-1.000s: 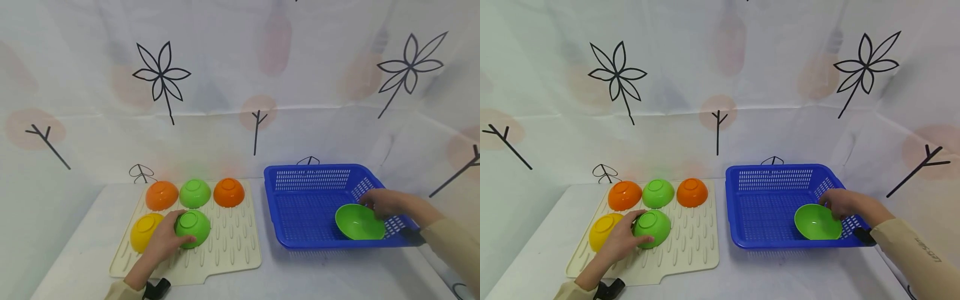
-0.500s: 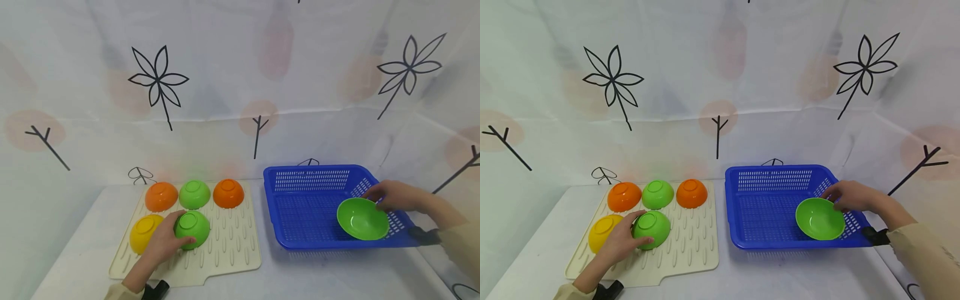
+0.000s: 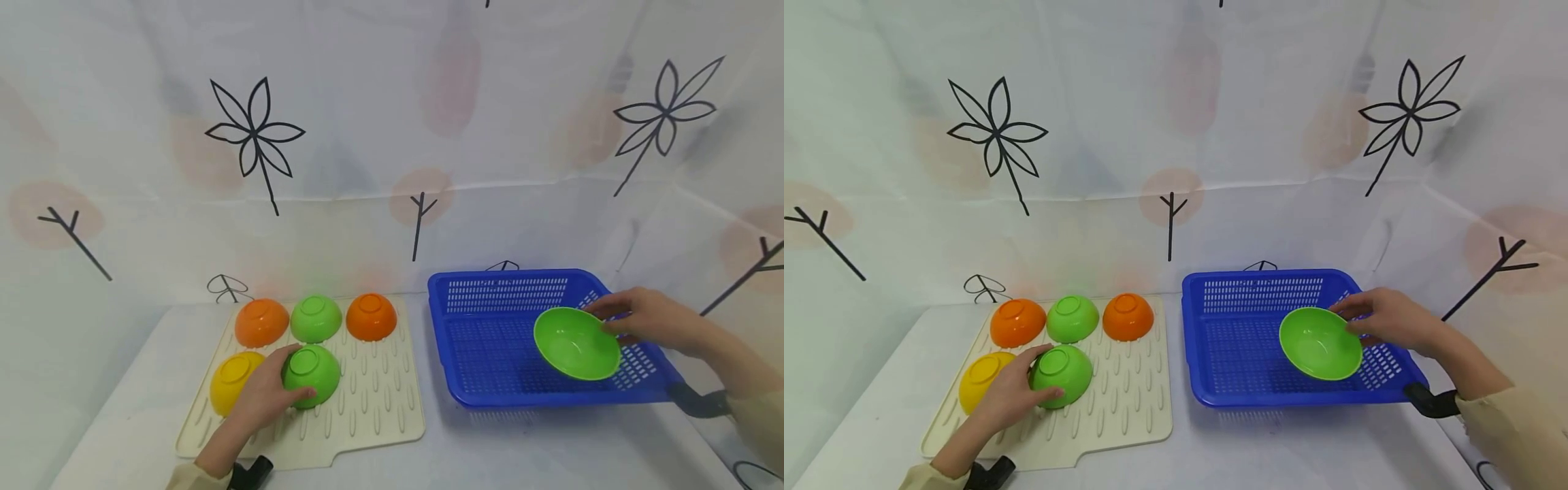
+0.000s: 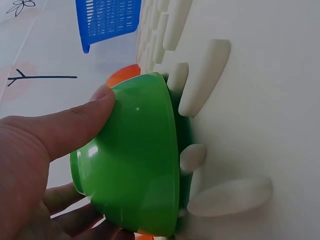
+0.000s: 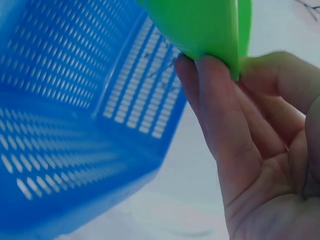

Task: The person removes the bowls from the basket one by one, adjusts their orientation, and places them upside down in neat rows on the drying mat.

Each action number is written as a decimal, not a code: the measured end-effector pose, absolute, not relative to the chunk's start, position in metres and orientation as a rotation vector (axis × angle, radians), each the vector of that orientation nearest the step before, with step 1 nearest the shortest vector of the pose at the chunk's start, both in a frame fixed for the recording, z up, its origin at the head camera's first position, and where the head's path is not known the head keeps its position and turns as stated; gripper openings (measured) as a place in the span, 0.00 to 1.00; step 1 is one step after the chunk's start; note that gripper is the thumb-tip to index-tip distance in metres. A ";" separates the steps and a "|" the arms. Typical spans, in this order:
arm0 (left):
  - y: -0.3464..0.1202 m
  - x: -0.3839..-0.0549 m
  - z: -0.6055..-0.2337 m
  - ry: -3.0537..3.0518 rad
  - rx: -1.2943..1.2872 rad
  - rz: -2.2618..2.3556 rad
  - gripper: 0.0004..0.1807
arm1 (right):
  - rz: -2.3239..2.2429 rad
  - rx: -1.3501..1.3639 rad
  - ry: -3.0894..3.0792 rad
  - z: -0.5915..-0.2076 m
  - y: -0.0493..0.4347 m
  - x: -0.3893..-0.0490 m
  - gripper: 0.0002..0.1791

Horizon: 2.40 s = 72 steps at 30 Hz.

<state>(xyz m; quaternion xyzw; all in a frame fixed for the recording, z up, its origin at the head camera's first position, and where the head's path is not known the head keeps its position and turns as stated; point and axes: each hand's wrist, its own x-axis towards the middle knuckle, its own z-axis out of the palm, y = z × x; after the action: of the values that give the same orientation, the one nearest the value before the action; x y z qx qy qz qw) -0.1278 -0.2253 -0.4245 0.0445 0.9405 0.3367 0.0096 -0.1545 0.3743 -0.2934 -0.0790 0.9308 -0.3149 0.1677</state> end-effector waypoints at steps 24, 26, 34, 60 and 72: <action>-0.222 -0.128 -0.444 2.976 0.171 1.065 0.48 | -1.213 -0.314 2.706 -0.309 0.296 -0.125 0.25; -0.221 -0.128 -0.445 2.982 0.185 1.075 0.48 | -1.252 -0.331 2.692 -0.309 0.287 -0.123 0.25; -0.218 -0.128 -0.441 2.970 0.207 1.096 0.47 | -1.326 -0.335 2.670 -0.312 0.257 -0.116 0.22; -0.192 -0.112 -0.412 2.854 0.331 1.318 0.46 | -1.445 -0.402 2.506 -0.337 0.179 -0.106 0.18; -0.170 -0.104 -0.407 2.613 0.590 1.565 0.40 | -1.518 -0.412 2.469 -0.354 0.143 -0.112 0.17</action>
<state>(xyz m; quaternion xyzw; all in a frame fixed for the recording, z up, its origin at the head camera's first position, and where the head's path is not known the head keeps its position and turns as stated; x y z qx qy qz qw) -0.1035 -0.1704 -0.4069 0.1901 0.8420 0.5044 0.0195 -0.1123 0.1432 -0.3542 -0.1401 0.8385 -0.5157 0.1068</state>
